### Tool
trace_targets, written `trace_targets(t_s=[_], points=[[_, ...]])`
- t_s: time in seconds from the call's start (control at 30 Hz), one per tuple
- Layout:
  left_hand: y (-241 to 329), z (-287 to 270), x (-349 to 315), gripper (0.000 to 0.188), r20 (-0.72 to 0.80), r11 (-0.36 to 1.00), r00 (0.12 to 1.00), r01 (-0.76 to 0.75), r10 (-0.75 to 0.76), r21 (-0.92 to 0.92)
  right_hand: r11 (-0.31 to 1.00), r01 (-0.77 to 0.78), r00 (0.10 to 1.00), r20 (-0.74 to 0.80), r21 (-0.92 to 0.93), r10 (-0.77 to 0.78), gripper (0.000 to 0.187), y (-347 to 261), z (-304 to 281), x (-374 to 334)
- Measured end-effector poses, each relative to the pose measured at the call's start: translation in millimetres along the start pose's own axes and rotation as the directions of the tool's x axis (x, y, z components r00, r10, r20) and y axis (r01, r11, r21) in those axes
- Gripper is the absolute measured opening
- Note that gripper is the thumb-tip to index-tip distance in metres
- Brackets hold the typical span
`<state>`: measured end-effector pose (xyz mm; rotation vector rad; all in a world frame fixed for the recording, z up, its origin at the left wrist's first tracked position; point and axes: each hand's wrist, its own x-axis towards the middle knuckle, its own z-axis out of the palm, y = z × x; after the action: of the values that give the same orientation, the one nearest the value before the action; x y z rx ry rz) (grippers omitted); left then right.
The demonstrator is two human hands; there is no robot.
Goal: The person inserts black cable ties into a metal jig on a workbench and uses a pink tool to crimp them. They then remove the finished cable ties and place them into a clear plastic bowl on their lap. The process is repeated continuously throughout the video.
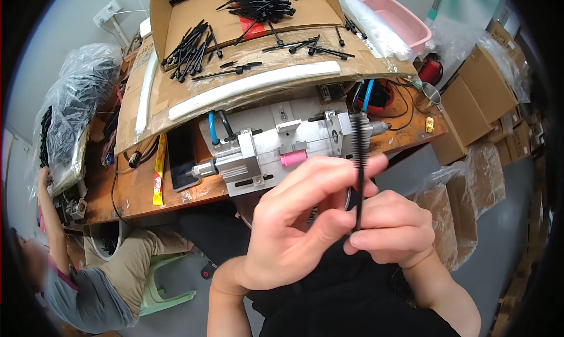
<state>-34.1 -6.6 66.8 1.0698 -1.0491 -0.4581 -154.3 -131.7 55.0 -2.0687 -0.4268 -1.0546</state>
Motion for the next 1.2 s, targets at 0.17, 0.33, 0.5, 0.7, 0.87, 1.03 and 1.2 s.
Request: trace_targets(t_s=[0.17, 0.33, 0.5, 0.7, 0.87, 1.03, 1.2], points=[[16, 12, -16, 0.033, -0.028, 0.976, 0.999, 0.016, -0.023, -0.216, 0.997, -0.068, 0.996, 0.049, -0.046, 0.071, 0.024, -27, -3, -16], [18, 12, -28, 0.018, 0.173, 0.97, 0.984, -0.004, 0.048, -0.244, 1.0, -0.019, 1.0, 0.016, 0.024, 0.018, 0.021, -45, -2, -31], [32, 25, -36, 0.027, 0.142, 0.976, 0.99, 0.056, -0.026, -0.211, 0.993, 0.114, 0.991, 0.071, -0.014, -0.112, 0.016, -53, -8, -41], [39, 37, -44, 0.02, 0.1, 0.972, 0.994, 0.073, -0.052, -0.222, 0.994, 0.052, 0.996, -0.076, 0.098, -0.045, 0.044, -57, -21, -45], [6, 54, -64, 0.011, 0.209, 0.933, 0.978, -0.093, 0.02, 0.346, 0.918, -0.392, 0.92, 0.006, 0.059, 0.392, 0.063, -59, -13, -26], [-20, 71, -70, 0.016, 0.16, 0.976, 0.975, 0.124, -0.154, 0.179, 0.564, -0.496, 0.744, -0.012, 0.661, 0.668, 0.048, -50, -12, -41], [-47, 88, -114, 0.017, 0.693, 0.889, 0.646, 0.458, -0.32, -0.017, 0.921, 0.041, 0.782, -0.587, 0.387, 0.211, 0.037, -27, -90, -22]])
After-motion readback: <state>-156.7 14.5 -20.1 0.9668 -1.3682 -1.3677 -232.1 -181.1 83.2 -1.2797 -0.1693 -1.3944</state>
